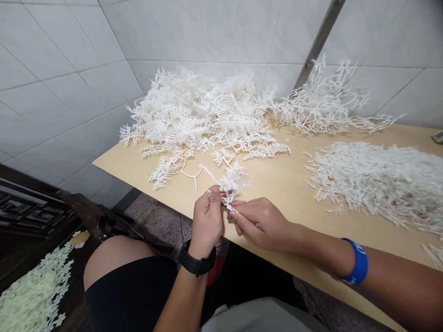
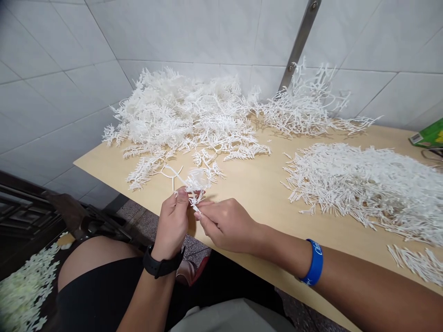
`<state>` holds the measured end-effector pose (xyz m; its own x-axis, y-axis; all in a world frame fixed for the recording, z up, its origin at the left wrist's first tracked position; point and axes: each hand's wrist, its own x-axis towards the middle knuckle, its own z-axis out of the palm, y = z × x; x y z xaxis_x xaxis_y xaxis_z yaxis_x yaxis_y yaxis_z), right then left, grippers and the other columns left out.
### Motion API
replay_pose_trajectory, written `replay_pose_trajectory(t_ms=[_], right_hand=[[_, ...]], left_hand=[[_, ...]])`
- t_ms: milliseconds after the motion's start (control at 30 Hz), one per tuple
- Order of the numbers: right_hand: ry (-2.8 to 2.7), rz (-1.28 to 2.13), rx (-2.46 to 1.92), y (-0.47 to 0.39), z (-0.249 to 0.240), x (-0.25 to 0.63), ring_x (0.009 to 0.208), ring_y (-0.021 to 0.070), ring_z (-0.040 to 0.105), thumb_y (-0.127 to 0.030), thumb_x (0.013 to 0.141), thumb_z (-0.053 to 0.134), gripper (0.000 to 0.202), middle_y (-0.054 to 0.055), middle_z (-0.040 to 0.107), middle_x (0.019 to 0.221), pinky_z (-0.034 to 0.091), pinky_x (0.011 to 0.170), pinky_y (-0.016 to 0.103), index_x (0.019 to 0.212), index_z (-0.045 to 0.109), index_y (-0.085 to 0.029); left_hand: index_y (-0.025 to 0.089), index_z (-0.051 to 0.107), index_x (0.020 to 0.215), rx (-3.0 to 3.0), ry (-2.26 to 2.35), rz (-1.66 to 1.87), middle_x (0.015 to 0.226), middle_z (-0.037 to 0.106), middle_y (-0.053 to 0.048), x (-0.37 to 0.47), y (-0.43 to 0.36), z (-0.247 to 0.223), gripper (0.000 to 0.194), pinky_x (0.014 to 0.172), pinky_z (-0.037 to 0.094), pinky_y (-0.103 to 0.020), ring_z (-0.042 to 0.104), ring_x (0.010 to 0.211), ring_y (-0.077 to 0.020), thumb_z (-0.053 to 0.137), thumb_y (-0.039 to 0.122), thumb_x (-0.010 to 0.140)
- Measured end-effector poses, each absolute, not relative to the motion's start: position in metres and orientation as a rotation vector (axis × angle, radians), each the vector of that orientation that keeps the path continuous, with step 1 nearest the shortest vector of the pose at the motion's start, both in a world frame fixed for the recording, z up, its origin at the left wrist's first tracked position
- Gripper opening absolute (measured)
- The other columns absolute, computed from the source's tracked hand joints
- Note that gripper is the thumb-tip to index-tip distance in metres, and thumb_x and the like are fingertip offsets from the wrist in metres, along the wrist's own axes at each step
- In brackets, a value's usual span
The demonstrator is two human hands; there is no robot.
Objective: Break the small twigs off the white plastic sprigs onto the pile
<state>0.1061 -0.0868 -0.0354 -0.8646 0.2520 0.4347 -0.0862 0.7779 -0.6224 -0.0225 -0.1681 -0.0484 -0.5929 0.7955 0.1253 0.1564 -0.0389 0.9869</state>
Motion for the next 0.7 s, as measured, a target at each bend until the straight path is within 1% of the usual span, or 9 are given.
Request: replay_pose_trajectory(t_ms=[167,233,267,333,367,400,533,600,700], right_hand=[[-2.442,0.845,-0.115,-0.089,-0.036,0.106,0.052,0.0098,0.051,-0.016,0.097,0.037,0.036,-0.001,0.055,0.056,0.04,0.056,0.022,0.063,0.05,-0.019],[-2.432,0.785,-0.084,-0.092,-0.037,0.107,0.049,0.0096,0.046,-0.016,0.096,0.039,0.036,-0.002,0.052,0.053,0.037,0.054,0.024,0.061,0.047,-0.019],[-2.429,0.75,-0.052,-0.093,-0.038,0.108,0.047,0.0096,0.044,-0.016,0.095,0.039,0.036,-0.002,0.05,0.051,0.035,0.053,0.025,0.06,0.046,-0.02],[-2.417,0.7,0.006,-0.095,-0.039,0.111,0.045,0.0097,0.039,-0.017,0.095,0.04,0.036,-0.003,0.046,0.048,0.033,0.052,0.026,0.059,0.043,-0.02],[-2.405,0.69,0.013,-0.095,-0.04,0.111,0.045,0.0098,0.039,-0.017,0.095,0.039,0.035,-0.003,0.046,0.048,0.033,0.052,0.026,0.06,0.043,-0.02],[-2.391,0.693,-0.008,-0.094,-0.04,0.112,0.045,0.0098,0.039,-0.016,0.095,0.039,0.035,-0.003,0.046,0.049,0.033,0.052,0.026,0.061,0.044,-0.02],[-2.324,0.738,-0.199,-0.088,-0.042,0.112,0.054,0.0105,0.053,-0.018,0.098,0.038,0.032,0.001,0.06,0.061,0.04,0.056,0.023,0.072,0.057,-0.018],[-2.301,0.746,-0.262,-0.085,-0.043,0.112,0.06,0.0113,0.059,-0.018,0.098,0.04,0.027,0.003,0.066,0.069,0.044,0.06,0.022,0.083,0.063,-0.017],[-2.281,0.736,-0.309,-0.082,-0.045,0.112,0.066,0.0123,0.063,-0.017,0.097,0.044,0.024,0.003,0.071,0.077,0.047,0.063,0.022,0.097,0.067,-0.017]], left_hand=[[0.015,0.07,0.084,0.929,1.724,1.69,0.083,0.072,-0.007,-0.02,-0.167,-0.045,0.046,0.072,0.049,-0.028,0.066,0.077,-0.019,0.049,0.055,0.092],[0.015,0.067,0.082,0.853,1.68,1.728,0.069,0.069,-0.004,-0.02,-0.166,-0.044,0.044,0.072,0.05,-0.029,0.065,0.067,-0.0172,0.053,0.056,0.09],[0.015,0.065,0.081,0.794,1.63,1.76,0.058,0.063,0.0,-0.021,-0.166,-0.044,0.044,0.074,0.051,-0.03,0.062,0.059,-0.0156,0.053,0.057,0.09],[0.016,0.062,0.082,0.686,1.49,1.81,0.038,0.046,0.007,-0.022,-0.166,-0.043,0.046,0.081,0.053,-0.034,0.054,0.043,-0.013,0.048,0.059,0.092],[0.016,0.061,0.083,0.662,1.43,1.82,0.034,0.041,0.009,-0.023,-0.165,-0.042,0.048,0.084,0.053,-0.036,0.051,0.039,-0.0124,0.045,0.059,0.093],[0.015,0.062,0.085,0.67,1.395,1.816,0.033,0.04,0.009,-0.023,-0.166,-0.043,0.049,0.088,0.052,-0.037,0.051,0.039,-0.0124,0.043,0.06,0.093],[0.014,0.067,0.084,0.806,1.455,1.772,0.053,0.063,-0.001,-0.025,-0.166,-0.047,0.051,0.093,0.05,-0.035,0.067,0.066,-0.017,0.045,0.06,0.093],[0.015,0.068,0.078,0.831,1.459,1.777,0.064,0.068,-0.005,-0.027,-0.167,-0.05,0.051,0.093,0.05,-0.034,0.069,0.078,-0.0191,0.045,0.058,0.093],[0.015,0.068,0.073,0.851,1.444,1.784,0.077,0.071,-0.009,-0.03,-0.167,-0.052,0.049,0.092,0.049,-0.034,0.068,0.087,-0.0207,0.045,0.052,0.095]])
